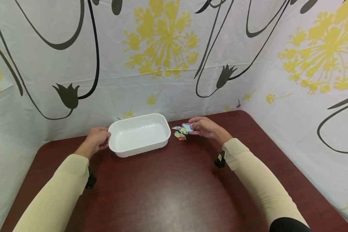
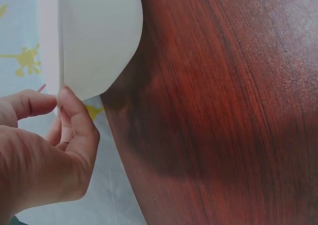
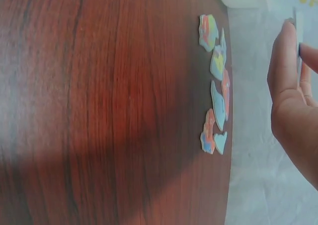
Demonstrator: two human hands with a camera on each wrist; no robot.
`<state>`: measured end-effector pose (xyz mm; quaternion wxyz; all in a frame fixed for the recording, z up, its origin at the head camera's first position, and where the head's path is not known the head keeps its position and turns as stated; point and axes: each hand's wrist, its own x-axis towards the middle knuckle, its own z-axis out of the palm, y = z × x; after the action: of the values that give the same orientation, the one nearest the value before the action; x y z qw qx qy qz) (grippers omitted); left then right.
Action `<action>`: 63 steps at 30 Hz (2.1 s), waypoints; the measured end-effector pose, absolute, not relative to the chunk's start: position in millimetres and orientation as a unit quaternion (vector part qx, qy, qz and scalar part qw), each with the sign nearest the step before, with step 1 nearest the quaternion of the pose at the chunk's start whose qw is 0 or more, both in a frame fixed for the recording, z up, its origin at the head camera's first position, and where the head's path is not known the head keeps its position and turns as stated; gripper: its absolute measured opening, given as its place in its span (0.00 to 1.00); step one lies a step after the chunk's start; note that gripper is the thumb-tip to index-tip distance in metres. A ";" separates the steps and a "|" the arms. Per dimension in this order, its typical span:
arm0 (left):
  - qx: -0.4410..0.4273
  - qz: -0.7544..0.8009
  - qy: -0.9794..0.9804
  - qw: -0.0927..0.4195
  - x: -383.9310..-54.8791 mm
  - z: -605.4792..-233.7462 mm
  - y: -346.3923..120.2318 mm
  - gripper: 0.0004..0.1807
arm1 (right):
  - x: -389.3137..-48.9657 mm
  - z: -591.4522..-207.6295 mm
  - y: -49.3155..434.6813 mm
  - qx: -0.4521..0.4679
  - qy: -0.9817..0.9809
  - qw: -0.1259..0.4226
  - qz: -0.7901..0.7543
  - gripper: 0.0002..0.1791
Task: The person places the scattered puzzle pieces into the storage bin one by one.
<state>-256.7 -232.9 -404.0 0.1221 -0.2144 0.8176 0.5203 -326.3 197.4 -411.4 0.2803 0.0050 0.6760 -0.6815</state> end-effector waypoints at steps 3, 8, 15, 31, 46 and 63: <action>-0.217 0.523 0.816 0.121 -256.7 -404.0 -232.5 0.31 | -325.8 -412.0 194.8 0.003 0.663 0.285 -0.692 0.30; -0.220 0.523 0.814 0.124 -257.0 -404.2 -232.7 0.31 | -326.5 -411.6 189.7 0.003 0.653 0.306 -0.692 0.29; -0.228 0.520 0.814 0.123 -257.1 -402.8 -232.1 0.30 | -328.3 -407.9 177.4 0.018 0.671 0.307 -0.675 0.11; -0.233 0.524 0.811 0.118 -256.6 -401.8 -229.7 0.29 | -339.7 -394.6 129.6 0.008 0.684 0.315 -0.658 0.17; -0.229 0.536 0.805 0.113 -254.7 -402.3 -230.9 0.30 | -330.6 -400.4 70.2 -0.009 0.643 0.320 -0.696 0.22; -0.234 0.539 0.801 0.116 -257.5 -405.5 -233.2 0.28 | -324.0 -424.7 17.4 0.015 0.607 0.316 -0.729 0.24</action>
<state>-257.5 -233.2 -405.5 0.1162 -0.2340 0.8010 0.5387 -324.0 17.4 -424.7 0.3157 0.0152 0.6067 -0.7294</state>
